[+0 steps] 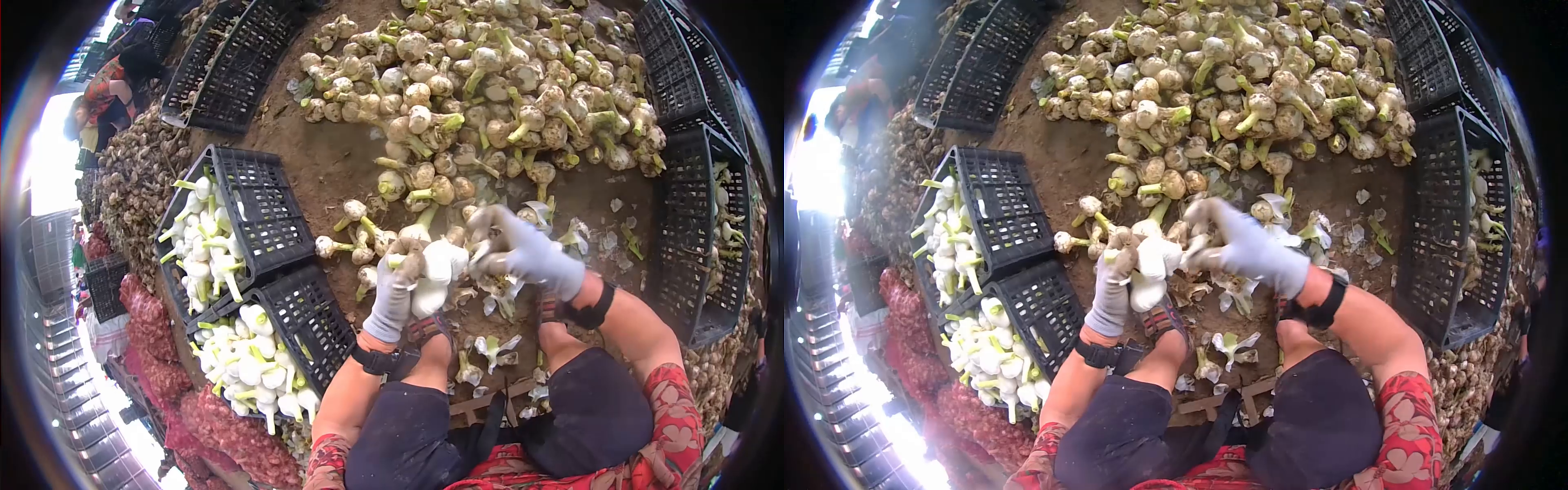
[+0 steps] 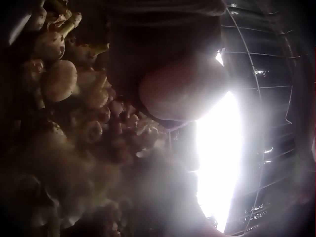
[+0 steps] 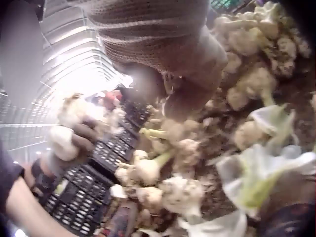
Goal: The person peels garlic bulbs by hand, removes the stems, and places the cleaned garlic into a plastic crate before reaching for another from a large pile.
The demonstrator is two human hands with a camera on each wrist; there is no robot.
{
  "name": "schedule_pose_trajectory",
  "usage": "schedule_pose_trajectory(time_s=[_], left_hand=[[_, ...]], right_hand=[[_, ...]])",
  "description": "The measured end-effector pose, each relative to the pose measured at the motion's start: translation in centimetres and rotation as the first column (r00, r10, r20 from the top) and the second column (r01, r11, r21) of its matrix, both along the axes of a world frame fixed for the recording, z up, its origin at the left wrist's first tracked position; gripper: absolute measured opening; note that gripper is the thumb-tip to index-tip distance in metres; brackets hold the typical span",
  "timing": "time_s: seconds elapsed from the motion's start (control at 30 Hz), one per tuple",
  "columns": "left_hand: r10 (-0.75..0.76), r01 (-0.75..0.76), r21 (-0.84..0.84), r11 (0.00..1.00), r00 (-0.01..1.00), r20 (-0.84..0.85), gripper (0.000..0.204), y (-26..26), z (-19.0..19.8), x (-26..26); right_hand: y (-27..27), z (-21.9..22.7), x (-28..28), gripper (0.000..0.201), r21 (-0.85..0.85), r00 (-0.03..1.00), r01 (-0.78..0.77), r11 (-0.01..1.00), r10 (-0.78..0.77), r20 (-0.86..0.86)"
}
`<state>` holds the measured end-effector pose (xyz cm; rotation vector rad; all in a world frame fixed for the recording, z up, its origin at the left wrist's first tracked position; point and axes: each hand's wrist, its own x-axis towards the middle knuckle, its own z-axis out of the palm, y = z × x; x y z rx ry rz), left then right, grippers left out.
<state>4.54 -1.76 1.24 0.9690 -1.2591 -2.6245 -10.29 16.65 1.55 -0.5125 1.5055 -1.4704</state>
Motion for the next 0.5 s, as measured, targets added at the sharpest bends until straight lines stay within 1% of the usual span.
schedule_pose_trajectory(time_s=[0.03, 0.07, 0.1, 0.13, 0.17, 0.2, 0.23, 0.27, 0.3, 0.33, 0.37, 0.4, 0.43, 0.47, 0.5], left_hand=[[-0.073, 0.072, -0.190, 0.979, 0.997, 0.001, 0.027, -0.2, -0.2, 0.1], [-0.143, 0.139, -0.374, 0.917, 0.990, 0.015, 0.025, -0.3, -0.2, 0.1], [-0.182, 0.174, -0.477, 0.862, 0.983, 0.031, 0.023, -0.1, -0.2, 0.0], [-0.184, 0.177, -0.478, 0.860, 0.982, 0.033, 0.023, 0.0, -0.1, -0.2], [-0.120, 0.128, -0.440, 0.889, 0.992, 0.047, 0.029, 0.2, 0.0, -0.4], [-0.055, 0.077, -0.401, 0.913, 0.996, 0.064, 0.036, 0.3, 0.1, -0.7], [-0.055, 0.076, -0.401, 0.913, 0.996, 0.064, 0.036, 0.6, 0.1, -1.0], [-0.051, 0.060, -0.145, 0.988, 0.997, 0.063, 0.040, 0.8, 0.1, -1.3], [-0.048, 0.041, 0.120, 0.992, 0.997, 0.063, 0.045, 1.0, 0.1, -1.5], [-0.048, 0.040, 0.120, 0.992, 0.997, 0.063, 0.045, 1.2, -0.2, -1.3], [-0.049, 0.038, 0.275, 0.961, 0.998, 0.033, 0.050, 1.2, -0.6, -1.0], [-0.045, 0.039, 0.424, 0.905, 0.999, 0.005, 0.056, 1.2, -0.8, -0.8], [-0.103, 0.140, 0.472, 0.870, 0.989, -0.104, 0.060, 1.1, -0.8, -0.9], [-0.101, 0.138, 0.467, 0.873, 0.990, -0.104, 0.060, 0.9, -0.8, -1.1], [-0.105, 0.194, 0.594, 0.781, 0.978, -0.181, 0.062, 0.9, -0.8, -1.3]], right_hand=[[-0.8, 0.3, 0.6, 0.042, 0.019, 0.988, -0.026, 0.999, 0.029, -0.154], [-1.4, 0.5, 1.0, 0.043, 0.041, 0.951, -0.050, 0.998, 0.060, -0.302], [-1.8, 0.8, 1.3, 0.043, 0.039, 0.952, -0.046, 0.998, 0.056, -0.301], [-2.2, 1.2, 1.6, 0.041, 0.087, 0.987, -0.003, 0.996, 0.016, -0.159], [-2.3, 1.5, 1.7, 0.039, 0.140, 0.999, 0.032, 0.990, -0.030, -0.016], [-2.1, 1.2, 1.9, 0.039, 0.139, 0.999, 0.032, 0.990, -0.029, -0.017], [-2.1, 1.1, 2.1, 0.035, 0.071, 0.926, 0.002, 0.997, 0.025, -0.376], [-2.0, 1.1, 2.2, 0.032, 0.018, 0.726, -0.051, 0.999, 0.049, -0.685], [-1.8, 1.3, 2.3, 0.026, 0.021, 0.557, -0.103, 0.995, 0.075, -0.827], [-1.7, 1.2, 2.4, 0.026, 0.021, 0.556, -0.103, 0.994, 0.075, -0.828], [-1.6, 0.9, 2.5, 0.022, -0.069, 0.858, -0.081, 0.994, 0.034, -0.513], [-1.5, 0.7, 2.6, 0.019, -0.140, 0.995, -0.024, 0.990, 0.010, -0.098], [-2.0, 3.0, 2.2, 0.025, -0.139, 0.949, 0.131, 0.982, -0.083, 0.304], [-1.7, 2.6, 1.8, 0.033, -0.104, 0.804, 0.187, 0.977, -0.092, 0.587], [-1.9, 2.9, 2.1, 0.032, -0.136, 0.729, 0.273, 0.952, -0.113, 0.675]])
